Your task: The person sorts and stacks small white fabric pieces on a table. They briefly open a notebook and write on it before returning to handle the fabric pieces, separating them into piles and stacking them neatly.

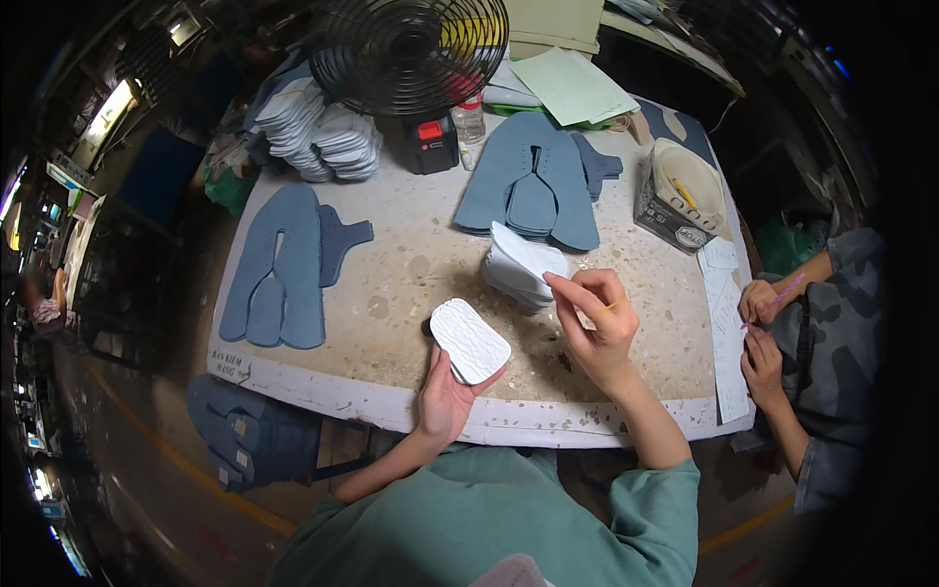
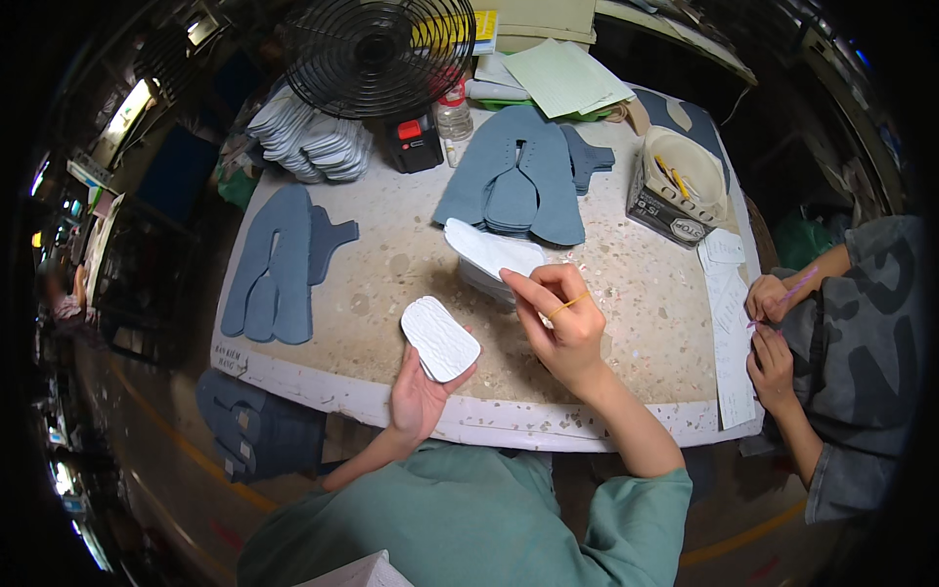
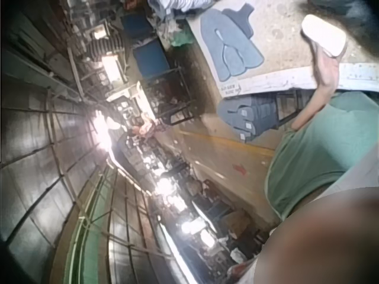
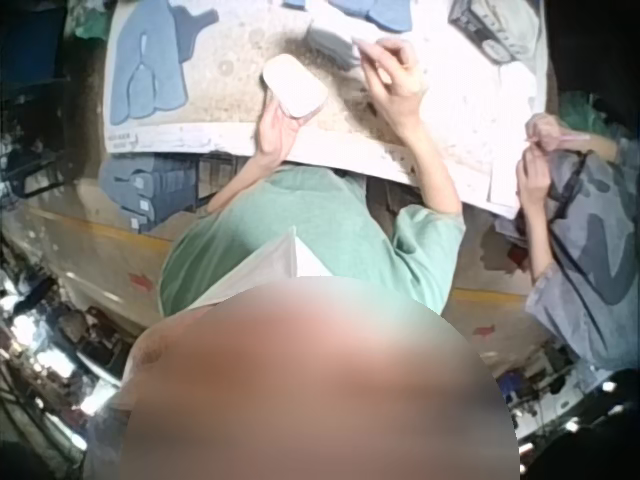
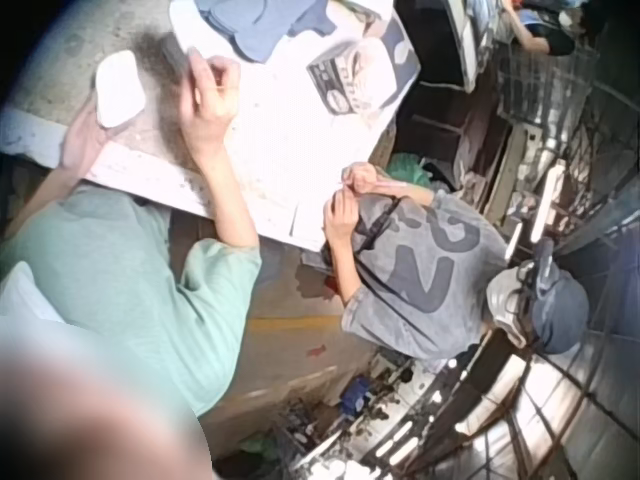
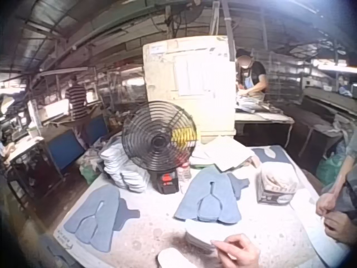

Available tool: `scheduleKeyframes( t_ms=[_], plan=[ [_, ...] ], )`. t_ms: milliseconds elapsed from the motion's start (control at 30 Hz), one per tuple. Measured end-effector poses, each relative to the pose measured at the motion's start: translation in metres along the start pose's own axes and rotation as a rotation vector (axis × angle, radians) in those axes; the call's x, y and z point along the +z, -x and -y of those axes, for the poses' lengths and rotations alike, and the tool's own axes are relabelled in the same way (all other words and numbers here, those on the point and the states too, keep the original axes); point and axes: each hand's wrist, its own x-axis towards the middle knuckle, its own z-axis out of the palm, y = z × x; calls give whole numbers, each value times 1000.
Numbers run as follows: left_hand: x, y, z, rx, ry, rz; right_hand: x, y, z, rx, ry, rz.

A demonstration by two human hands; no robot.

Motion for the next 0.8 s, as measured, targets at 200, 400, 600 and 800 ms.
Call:
scheduleKeyframes(
  t_ms=[200,400,600,800],
  plan=[
    [5,1,-1,20,-83,-68,6,7,-2,78,122,218],
    [3,1,0,31,-72,-52,9,14,14,364,-284,439],
    [-1,-3,-3,-22,85,74,5,1,4,-81,126,-70],
    [4,1,-1,14,-77,-47,14,14,7,133,-13,256]
  ],
)
